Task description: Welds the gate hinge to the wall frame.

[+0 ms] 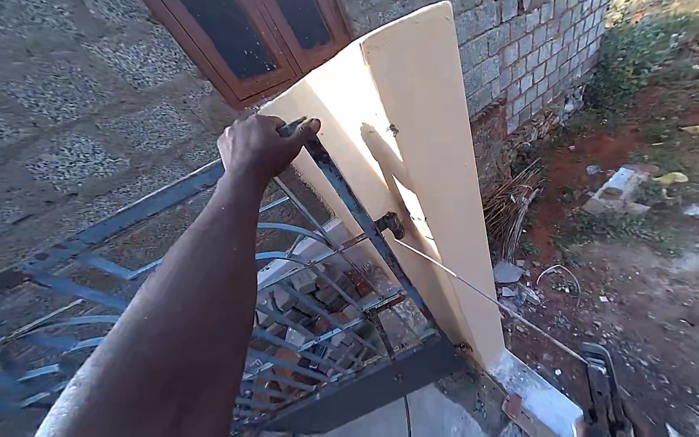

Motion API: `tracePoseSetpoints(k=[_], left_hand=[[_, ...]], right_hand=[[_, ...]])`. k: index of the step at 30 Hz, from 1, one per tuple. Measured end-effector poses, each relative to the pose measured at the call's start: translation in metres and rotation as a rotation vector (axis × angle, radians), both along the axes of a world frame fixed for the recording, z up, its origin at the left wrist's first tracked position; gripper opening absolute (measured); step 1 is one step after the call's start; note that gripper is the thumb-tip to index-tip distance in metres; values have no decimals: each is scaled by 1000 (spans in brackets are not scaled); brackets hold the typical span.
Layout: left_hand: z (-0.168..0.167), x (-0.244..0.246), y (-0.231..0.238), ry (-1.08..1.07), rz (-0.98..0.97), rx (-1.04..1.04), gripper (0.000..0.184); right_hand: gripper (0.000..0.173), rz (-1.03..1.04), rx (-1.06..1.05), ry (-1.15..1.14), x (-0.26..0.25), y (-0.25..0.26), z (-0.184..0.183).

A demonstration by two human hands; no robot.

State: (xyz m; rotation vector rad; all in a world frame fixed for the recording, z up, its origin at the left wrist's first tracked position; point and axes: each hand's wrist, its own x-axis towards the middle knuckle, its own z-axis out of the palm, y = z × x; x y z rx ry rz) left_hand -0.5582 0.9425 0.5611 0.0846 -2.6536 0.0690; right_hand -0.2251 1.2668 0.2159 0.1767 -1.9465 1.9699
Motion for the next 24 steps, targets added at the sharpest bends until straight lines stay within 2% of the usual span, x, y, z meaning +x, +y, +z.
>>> tracePoseSetpoints(k=[8, 17, 24], left_hand=[[-26, -10, 4, 286, 43, -86, 89], [-30, -12, 5, 339, 69, -122, 88], [-32, -16, 0, 361, 72, -135, 90]], right_hand=[[119, 106, 66, 53, -40, 7, -4], [118, 97, 121, 27, -57, 2, 7], [118, 132, 56, 22, -53, 2, 9]])
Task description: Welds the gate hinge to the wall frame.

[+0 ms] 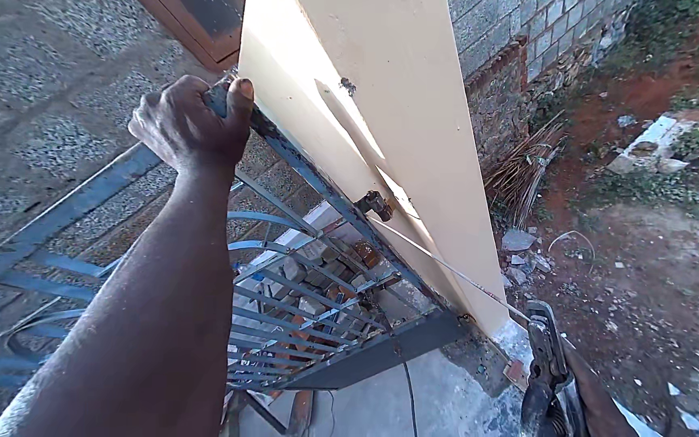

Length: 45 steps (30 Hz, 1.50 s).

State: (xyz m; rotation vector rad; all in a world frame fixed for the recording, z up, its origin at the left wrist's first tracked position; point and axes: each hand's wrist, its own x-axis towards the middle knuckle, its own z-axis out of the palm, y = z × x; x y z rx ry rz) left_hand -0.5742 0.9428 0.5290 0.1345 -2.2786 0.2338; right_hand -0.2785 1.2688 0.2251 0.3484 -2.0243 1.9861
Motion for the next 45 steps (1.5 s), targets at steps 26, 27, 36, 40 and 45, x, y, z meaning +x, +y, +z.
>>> tracePoseSetpoints(k=[26, 27, 36, 40, 45], left_hand=[[0, -2, 0, 1, 19, 5, 87], [0, -2, 1, 0, 13, 7, 88], [-1, -3, -1, 18, 4, -8, 89], [-1, -3, 0, 22, 8, -3, 88], [0, -3, 0, 10, 19, 3, 87]], right_hand=[[112, -14, 20, 1, 3, -3, 10], [112, -9, 33, -7, 3, -3, 12], [112, 16, 8, -5, 3, -3, 15], [114, -8, 34, -16, 5, -1, 13], [112, 2, 40, -22, 2, -4, 21]])
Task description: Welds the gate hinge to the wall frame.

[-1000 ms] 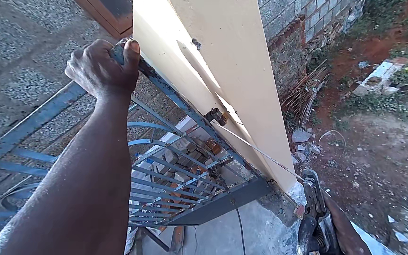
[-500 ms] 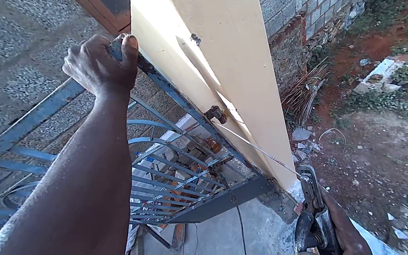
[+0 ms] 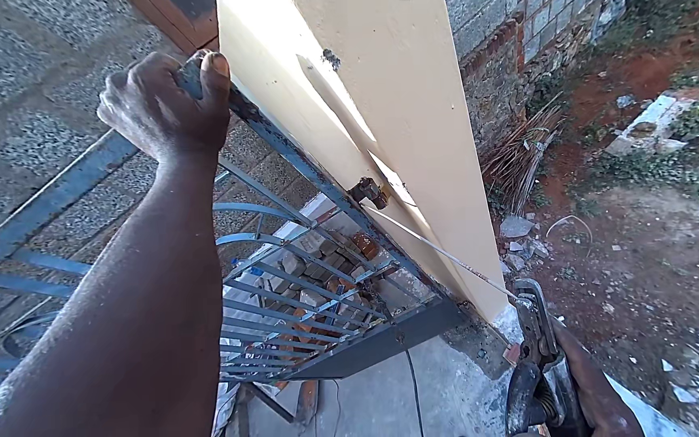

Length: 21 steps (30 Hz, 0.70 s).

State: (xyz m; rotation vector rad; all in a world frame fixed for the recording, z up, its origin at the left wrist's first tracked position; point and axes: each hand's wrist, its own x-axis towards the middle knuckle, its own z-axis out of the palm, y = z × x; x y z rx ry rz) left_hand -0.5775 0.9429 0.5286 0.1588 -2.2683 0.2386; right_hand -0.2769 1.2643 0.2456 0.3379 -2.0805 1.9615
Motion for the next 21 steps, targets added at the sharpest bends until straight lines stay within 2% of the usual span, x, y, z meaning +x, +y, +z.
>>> tracePoseSetpoints(k=[21], left_hand=[[1, -3, -3, -3, -5, 13, 87]], right_hand=[[114, -4, -4, 3, 4, 5, -2]])
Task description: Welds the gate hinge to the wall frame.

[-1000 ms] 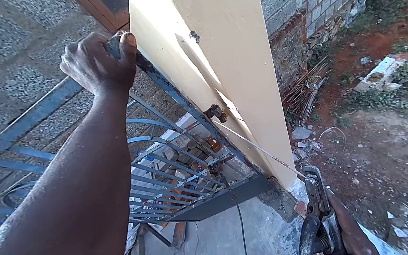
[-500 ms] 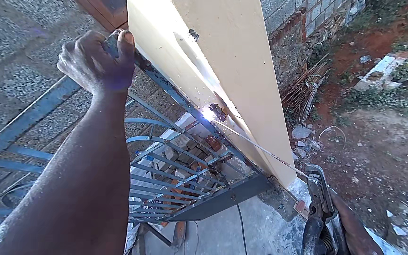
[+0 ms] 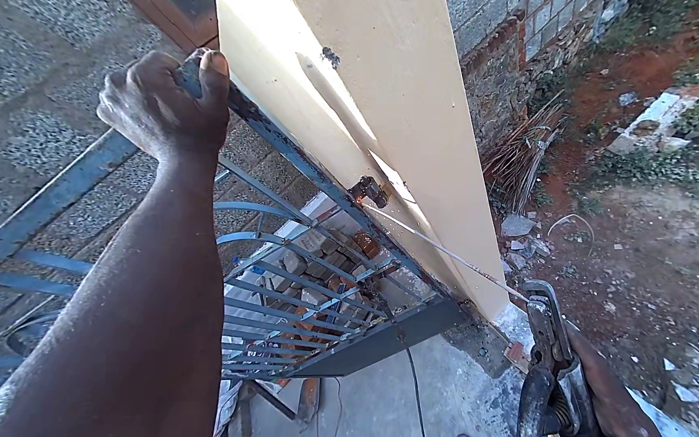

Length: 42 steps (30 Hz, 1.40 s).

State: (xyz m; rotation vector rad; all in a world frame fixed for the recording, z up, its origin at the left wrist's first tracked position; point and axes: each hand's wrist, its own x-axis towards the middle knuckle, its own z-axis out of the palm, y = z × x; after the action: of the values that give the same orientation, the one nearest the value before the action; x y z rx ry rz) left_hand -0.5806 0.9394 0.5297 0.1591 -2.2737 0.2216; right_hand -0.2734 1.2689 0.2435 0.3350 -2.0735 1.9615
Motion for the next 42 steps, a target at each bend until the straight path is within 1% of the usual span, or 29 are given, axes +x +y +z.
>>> tracePoseSetpoints(k=[10, 15, 21, 26, 29, 31, 35, 39, 42], left_hand=[[-1, 0, 1, 7, 4, -2, 87], [-1, -4, -6, 10, 2, 21, 88], [-2, 2, 2, -1, -10, 13, 87], [-1, 1, 1, -1, -5, 3, 87], [-1, 2, 0, -10, -5, 15, 91], [-1, 1, 1, -2, 7, 11, 90], [-2, 0, 0, -10, 14, 68, 90], [-2, 3, 2, -3, 3, 58, 88], [-2, 1, 2, -4, 30, 49, 88]], right_hand=[[110, 26, -25, 9, -4, -3, 3], [112, -1, 22, -8, 0, 0, 3], [110, 7, 3, -15, -3, -3, 5], [111, 2, 20, -9, -5, -3, 5], [111, 6, 15, -26, -3, -2, 5], [111, 6, 11, -24, -3, -2, 5], [111, 4, 18, -26, -4, -2, 6], [111, 13, 24, -17, -6, -1, 5], [111, 20, 2, -23, -6, -1, 4]])
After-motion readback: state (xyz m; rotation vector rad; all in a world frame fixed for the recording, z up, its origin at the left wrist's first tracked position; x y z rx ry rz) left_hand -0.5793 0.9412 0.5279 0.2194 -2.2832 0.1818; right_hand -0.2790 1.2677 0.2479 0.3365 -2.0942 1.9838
